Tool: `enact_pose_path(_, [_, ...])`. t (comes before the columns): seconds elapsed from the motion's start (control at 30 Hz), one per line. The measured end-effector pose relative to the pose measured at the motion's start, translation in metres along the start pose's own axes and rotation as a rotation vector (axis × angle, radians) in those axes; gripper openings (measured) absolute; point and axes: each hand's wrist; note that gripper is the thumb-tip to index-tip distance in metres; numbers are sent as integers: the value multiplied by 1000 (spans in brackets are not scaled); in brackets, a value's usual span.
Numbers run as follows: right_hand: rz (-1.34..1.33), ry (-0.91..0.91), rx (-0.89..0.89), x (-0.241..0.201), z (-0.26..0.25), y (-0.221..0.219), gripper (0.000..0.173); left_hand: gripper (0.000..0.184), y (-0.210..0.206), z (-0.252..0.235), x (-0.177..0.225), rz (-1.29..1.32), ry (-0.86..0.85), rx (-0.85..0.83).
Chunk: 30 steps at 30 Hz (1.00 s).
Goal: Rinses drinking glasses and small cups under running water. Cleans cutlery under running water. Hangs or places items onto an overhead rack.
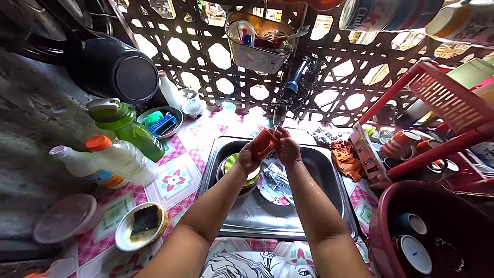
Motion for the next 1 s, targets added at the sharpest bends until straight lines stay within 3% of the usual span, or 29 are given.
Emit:
enact_pose_path(0.13, [64, -215, 223, -12, 1, -7, 46, 46, 5, -7, 3, -227, 69, -142])
enact_pose_path(0.27, [-114, -354, 60, -1, 11, 15, 71, 61, -16, -27, 8, -800, 41, -125])
enact_pose_path(0.37, [-153, -570, -6, 12, 30, 22, 83, 53, -26, -46, 16, -1188, -81, -391])
enact_pose_path(0.43, [-149, -712, 54, 20, 38, 18, 88, 46, -41, -58, 20, -1488, -210, -695])
enact_pose_path(0.5, [-293, -668, 140, 31, 41, 8, 88, 51, -52, -60, 15, -1744, -300, -971])
enact_pose_path(0.53, [-392, -612, 191, 36, 40, 4, 85, 51, -54, -55, 8, -1777, -374, -992])
enact_pose_path(0.63, [-518, -401, 283, 46, 28, 2, 71, 39, -47, -32, -18, -1726, -690, -774])
enact_pose_path(0.7, [-509, -312, 318, 47, 22, 4, 59, 38, -39, -16, -31, -1569, -723, -478])
enact_pose_path(0.8, [-468, -250, 358, 46, 15, 4, 45, 64, -35, 4, -36, -1130, -413, -95])
enact_pose_path(0.87, [-398, -195, 361, 46, 11, 1, 36, 56, -38, 13, -30, -643, -180, 175])
enact_pose_path(0.9, [-339, -180, 370, 45, 10, -1, 33, 56, -38, 14, -23, -473, -96, 246])
enact_pose_path(0.97, [-179, -169, 386, 41, 9, -6, 30, 76, -30, 16, -9, -297, 83, 252])
enact_pose_path(1.0, [-90, -159, 379, 39, 8, -9, 29, 77, -25, 15, -3, -229, 138, 232])
Point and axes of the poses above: each hand's wrist, its own z-axis away from the middle knuckle, its own y-axis out of the back of the hand, x = y × z, and after that the axes turned 15 degrees about -y, right-handed
